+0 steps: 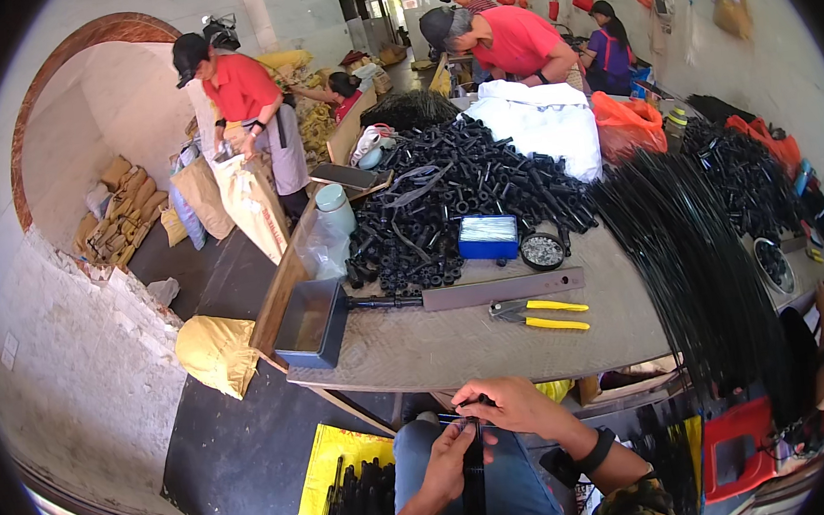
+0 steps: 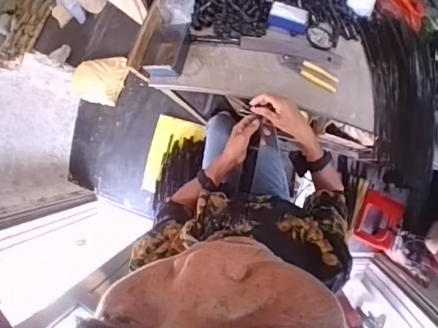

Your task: Assembling or processing black rod components using pliers at a workshop table.

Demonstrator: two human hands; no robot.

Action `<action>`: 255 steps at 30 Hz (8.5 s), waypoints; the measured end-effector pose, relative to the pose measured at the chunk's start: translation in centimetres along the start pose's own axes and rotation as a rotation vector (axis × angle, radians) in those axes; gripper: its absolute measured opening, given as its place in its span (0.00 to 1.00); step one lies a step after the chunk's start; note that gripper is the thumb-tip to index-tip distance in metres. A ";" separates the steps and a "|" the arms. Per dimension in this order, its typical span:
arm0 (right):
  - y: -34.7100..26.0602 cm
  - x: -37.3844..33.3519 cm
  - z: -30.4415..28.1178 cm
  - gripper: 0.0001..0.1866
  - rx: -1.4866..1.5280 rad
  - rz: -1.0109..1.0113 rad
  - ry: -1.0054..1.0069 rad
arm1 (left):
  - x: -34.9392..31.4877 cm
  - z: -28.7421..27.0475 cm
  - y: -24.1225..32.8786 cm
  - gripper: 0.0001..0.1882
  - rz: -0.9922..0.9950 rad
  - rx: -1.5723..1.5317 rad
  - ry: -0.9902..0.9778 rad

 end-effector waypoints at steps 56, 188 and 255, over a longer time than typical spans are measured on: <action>3.8 0.1 -0.5 0.11 0.695 0.082 0.244 | -3.1 0.7 1.2 0.06 0.228 -0.002 0.139; 1.3 -1.9 9.0 0.08 0.990 0.166 0.794 | -4.9 -0.7 2.3 0.12 0.483 -0.054 0.166; -1.7 -1.1 10.2 0.10 0.664 0.100 0.279 | -7.2 -3.5 5.5 0.13 0.348 0.030 0.169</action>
Point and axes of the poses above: each hand's wrist, its own x-axis towards the middle knuckle, its own z-axis out of the palm, y = z × x, the point moved 5 cm from there along x, towards the middle knuckle, and after that the axes turned 14 degrees about -y, right-handed, at the moved point
